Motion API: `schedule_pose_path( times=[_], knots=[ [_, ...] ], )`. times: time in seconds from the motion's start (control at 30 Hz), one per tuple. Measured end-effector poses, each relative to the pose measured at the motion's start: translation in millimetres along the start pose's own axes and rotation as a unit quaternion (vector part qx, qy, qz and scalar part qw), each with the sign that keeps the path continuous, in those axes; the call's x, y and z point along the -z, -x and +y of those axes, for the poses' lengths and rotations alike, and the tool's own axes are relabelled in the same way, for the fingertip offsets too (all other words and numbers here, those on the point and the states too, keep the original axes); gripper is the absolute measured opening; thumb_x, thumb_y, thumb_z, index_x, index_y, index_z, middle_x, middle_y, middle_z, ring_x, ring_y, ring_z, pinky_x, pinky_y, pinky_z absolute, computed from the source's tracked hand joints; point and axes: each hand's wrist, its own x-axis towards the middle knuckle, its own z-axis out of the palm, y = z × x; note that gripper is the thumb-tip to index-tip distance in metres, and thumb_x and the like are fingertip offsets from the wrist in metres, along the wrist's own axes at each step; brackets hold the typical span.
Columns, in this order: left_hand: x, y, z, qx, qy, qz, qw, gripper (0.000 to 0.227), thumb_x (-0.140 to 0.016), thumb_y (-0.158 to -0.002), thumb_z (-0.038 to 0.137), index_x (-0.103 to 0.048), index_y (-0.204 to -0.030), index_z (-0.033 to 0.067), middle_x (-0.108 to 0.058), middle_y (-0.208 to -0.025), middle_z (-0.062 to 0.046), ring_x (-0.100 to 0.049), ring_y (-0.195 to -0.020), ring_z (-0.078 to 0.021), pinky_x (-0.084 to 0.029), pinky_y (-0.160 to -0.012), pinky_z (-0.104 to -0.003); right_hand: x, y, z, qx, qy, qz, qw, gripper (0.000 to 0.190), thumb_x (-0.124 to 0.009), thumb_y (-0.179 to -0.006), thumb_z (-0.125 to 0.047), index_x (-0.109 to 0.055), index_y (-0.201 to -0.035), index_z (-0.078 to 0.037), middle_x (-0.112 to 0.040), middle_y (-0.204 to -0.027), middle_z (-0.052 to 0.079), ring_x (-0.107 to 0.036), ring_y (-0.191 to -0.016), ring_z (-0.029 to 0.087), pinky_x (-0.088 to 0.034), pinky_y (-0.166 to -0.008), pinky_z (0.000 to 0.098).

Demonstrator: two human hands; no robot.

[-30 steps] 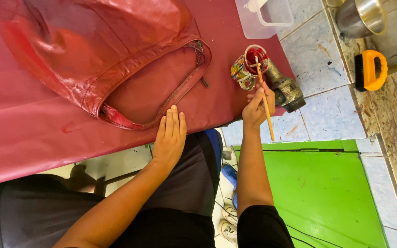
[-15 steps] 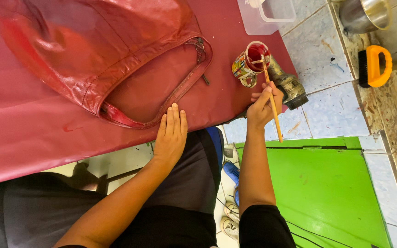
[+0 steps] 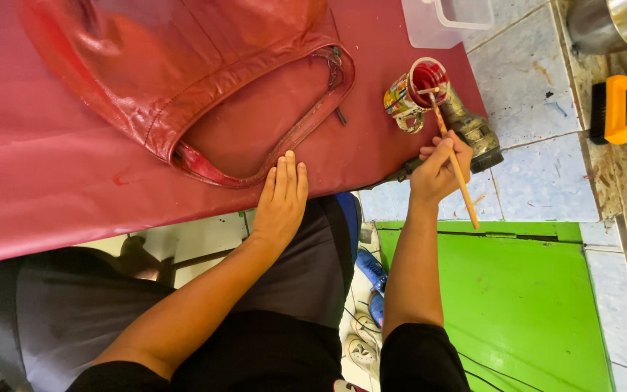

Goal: The person paints the edges and handles of a red leather handbag using a paintbrush and red paint. They dip the brush into a container of paint and apply it carefully to the seams and interior lining of the bag.

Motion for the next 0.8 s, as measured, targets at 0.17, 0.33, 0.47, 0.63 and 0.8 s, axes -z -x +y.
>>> schedule_pose_path(
  times=[0.17, 0.33, 0.47, 0.63, 0.8],
  knots=[
    [5, 2, 1, 0.002, -0.010, -0.045, 0.999, 0.043, -0.034, -0.105, 0.008, -0.055, -0.141, -0.0001, -0.054, -0.146, -0.028, -0.054, -0.136, -0.0372, -0.040, -0.117, -0.046, 29, -13, -30, 0.000, -0.020, 0.091, 0.996, 0.015, -0.058, -0.104, -0.007, -0.060, -0.103, 0.008, -0.069, -0.084, 0.025, -0.067, -0.053, 0.023, -0.057, -0.044, 0.0293],
    [5, 3, 4, 0.013, -0.028, -0.084, 0.996, 0.046, -0.029, -0.106, 0.011, -0.054, -0.145, 0.0021, -0.048, -0.152, -0.026, -0.049, -0.141, -0.0352, -0.037, -0.121, -0.042, 67, -16, -112, -0.028, -0.125, 0.215, 0.968, 0.016, -0.059, -0.101, -0.015, -0.057, -0.097, 0.001, -0.057, -0.063, 0.019, -0.053, -0.044, 0.025, -0.042, -0.036, 0.0328],
    [-2, 5, 7, 0.010, -0.036, -0.096, 0.995, 0.048, -0.029, -0.108, 0.014, -0.051, -0.149, 0.0034, -0.045, -0.155, -0.025, -0.046, -0.142, -0.0348, -0.033, -0.123, -0.043, 74, 25, -150, -0.112, -0.242, 0.111, 0.957, 0.015, -0.053, -0.105, -0.014, -0.063, -0.106, -0.002, -0.063, -0.072, 0.015, -0.063, -0.059, 0.023, -0.052, -0.048, 0.0305],
    [-15, 6, 15, 0.018, -0.023, -0.098, 0.995, 0.048, -0.028, -0.108, 0.017, -0.049, -0.149, 0.0045, -0.044, -0.156, -0.025, -0.044, -0.143, -0.0348, -0.031, -0.123, -0.045, 40, 68, -193, -0.060, -0.315, -0.172, 0.932, 0.019, -0.054, -0.105, -0.010, -0.062, -0.117, 0.004, -0.069, -0.090, 0.022, -0.073, -0.068, 0.026, -0.066, -0.055, 0.0302],
    [-34, 4, 26, 0.053, 0.084, 0.039, 0.994, 0.044, -0.030, -0.101, 0.001, -0.050, -0.138, -0.0097, -0.053, -0.144, -0.036, -0.052, -0.136, -0.0459, -0.042, -0.114, -0.053, -10, 57, -252, 0.057, -0.156, -0.391, 0.905, 0.009, -0.065, -0.086, 0.003, -0.072, -0.084, 0.009, -0.072, -0.070, 0.017, -0.073, -0.051, 0.027, -0.062, -0.048, 0.0336]
  ],
)
